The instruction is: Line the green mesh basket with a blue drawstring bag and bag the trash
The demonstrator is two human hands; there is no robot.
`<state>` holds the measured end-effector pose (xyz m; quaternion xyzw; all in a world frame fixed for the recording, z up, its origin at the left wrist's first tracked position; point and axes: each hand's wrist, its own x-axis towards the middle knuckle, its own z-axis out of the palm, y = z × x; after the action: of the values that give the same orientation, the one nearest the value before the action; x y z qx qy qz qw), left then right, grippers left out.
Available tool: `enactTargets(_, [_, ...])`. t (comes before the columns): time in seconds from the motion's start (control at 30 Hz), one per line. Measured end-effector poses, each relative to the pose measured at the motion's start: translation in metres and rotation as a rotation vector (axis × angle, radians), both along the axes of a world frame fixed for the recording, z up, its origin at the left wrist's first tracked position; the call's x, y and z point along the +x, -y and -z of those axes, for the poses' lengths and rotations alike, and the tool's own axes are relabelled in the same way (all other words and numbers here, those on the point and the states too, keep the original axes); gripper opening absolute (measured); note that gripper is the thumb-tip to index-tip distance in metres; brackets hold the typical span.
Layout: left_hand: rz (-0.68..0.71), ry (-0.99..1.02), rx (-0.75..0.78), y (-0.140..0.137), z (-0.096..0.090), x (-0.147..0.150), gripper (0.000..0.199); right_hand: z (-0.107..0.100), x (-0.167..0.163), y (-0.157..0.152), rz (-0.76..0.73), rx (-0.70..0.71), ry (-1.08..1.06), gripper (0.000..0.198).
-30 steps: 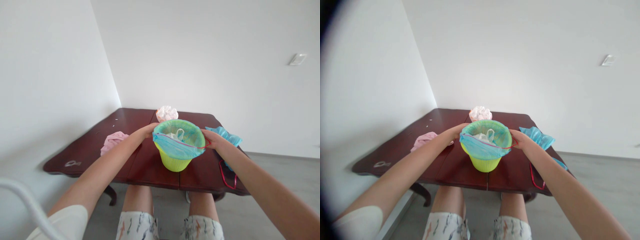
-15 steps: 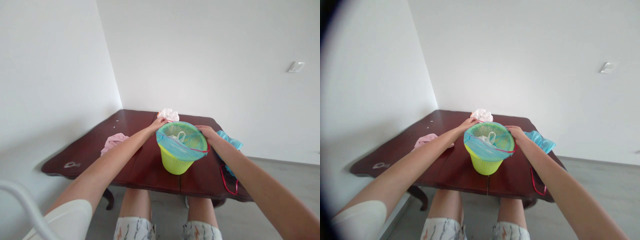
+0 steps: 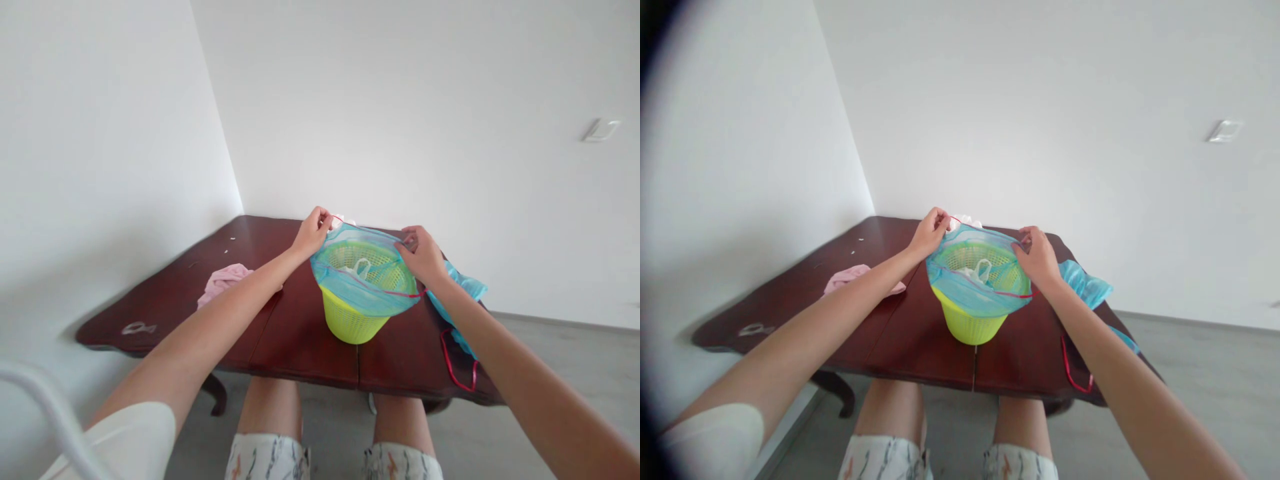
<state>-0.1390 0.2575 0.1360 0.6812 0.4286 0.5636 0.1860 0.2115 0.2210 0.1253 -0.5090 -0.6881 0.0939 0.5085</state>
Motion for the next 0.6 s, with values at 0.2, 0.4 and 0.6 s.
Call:
enactTargets(0.2, [0.107,0.003,0.001,0.031,-0.022,-0.027,0.021,0.023,0.055,0.057,-0.156,-0.274,0.144,0.036])
enactTargets(0.4, [0.158,-0.209,-0.087,0.071,-0.042,-0.057,0.063,0.024,0.087,0.117,-0.179,-0.405,-0.19,0.053])
enactTargets(0.6, [0.325,0.179,-0.222,0.085,-0.065,-0.063,0.075,-0.025,0.079,0.147,-0.259,-0.383,-0.596,0.033])
